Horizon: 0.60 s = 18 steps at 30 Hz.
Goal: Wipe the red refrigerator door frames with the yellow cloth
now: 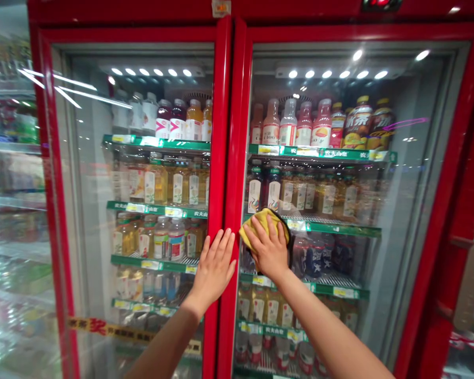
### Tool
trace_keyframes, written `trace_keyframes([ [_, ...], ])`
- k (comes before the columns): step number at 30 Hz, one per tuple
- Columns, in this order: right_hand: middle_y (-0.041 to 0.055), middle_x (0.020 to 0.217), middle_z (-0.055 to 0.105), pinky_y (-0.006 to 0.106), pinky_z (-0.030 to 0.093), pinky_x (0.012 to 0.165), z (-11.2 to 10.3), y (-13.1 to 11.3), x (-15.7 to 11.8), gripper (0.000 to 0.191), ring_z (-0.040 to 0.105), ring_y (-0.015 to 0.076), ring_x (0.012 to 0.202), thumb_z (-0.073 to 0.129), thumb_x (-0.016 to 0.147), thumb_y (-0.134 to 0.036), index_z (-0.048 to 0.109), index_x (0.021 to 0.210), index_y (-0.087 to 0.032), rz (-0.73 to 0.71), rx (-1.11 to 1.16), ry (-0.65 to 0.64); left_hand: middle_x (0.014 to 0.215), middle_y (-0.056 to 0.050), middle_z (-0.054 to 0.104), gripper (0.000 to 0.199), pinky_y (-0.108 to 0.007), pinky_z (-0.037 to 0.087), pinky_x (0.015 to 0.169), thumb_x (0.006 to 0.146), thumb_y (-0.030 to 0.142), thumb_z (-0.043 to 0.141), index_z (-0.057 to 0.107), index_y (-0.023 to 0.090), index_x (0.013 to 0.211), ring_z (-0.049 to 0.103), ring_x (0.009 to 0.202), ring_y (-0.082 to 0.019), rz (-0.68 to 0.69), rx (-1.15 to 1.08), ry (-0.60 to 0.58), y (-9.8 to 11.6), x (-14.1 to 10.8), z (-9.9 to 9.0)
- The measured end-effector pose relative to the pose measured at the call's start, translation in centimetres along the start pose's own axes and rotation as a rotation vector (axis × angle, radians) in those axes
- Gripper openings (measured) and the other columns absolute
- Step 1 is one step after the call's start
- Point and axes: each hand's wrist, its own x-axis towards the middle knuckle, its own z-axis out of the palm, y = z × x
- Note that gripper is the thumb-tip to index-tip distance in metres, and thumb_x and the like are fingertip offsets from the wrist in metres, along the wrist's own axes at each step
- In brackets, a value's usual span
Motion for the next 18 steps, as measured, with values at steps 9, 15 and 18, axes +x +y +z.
trace_keyframes([
  [9, -0.002, 0.16, 0.045, 0.05, 0.007, 0.128, -1.3, 1.6, 3.2, 0.057, 0.022, 0.0282, 0.156, 0.059, 0.096, -0.037, 0.047, 0.151, -0.034, -0.135, 0.02, -0.033, 0.166, -0.01, 0.03, 0.084, -0.045, 0.009, 0.131, 0.098, 0.037, 0.051, 0.003, 0.015, 0.163, 0.019, 0.157, -0.024, -0.008, -0.001, -0.019, -0.3, -0.5, 0.1],
  [15, 0.0003, 0.164, 0.039, 0.052, 0.005, 0.127, -0.1, -0.8, 2.8, 0.061, 0.017, 0.0315, 0.156, 0.06, 0.095, -0.038, 0.044, 0.154, -0.031, -0.097, 0.019, -0.037, 0.165, -0.01, 0.032, 0.081, -0.042, 0.008, 0.131, 0.099, 0.037, 0.05, 0.007, 0.014, 0.163, 0.022, 0.156, -0.024, -0.006, -0.011, -0.014, -0.5, -0.7, 0.3],
  [18, -0.0005, 0.162, 0.042, 0.05, 0.005, 0.128, 0.1, -0.6, 0.3, 0.059, 0.021, 0.0285, 0.156, 0.06, 0.096, -0.038, 0.045, 0.153, -0.032, -0.248, 0.034, -0.057, 0.165, -0.011, 0.033, 0.079, -0.044, 0.01, 0.131, 0.099, 0.036, 0.049, 0.008, 0.013, 0.163, 0.023, 0.156, -0.024, -0.008, -0.018, -0.032, -0.4, -0.7, 0.2],
])
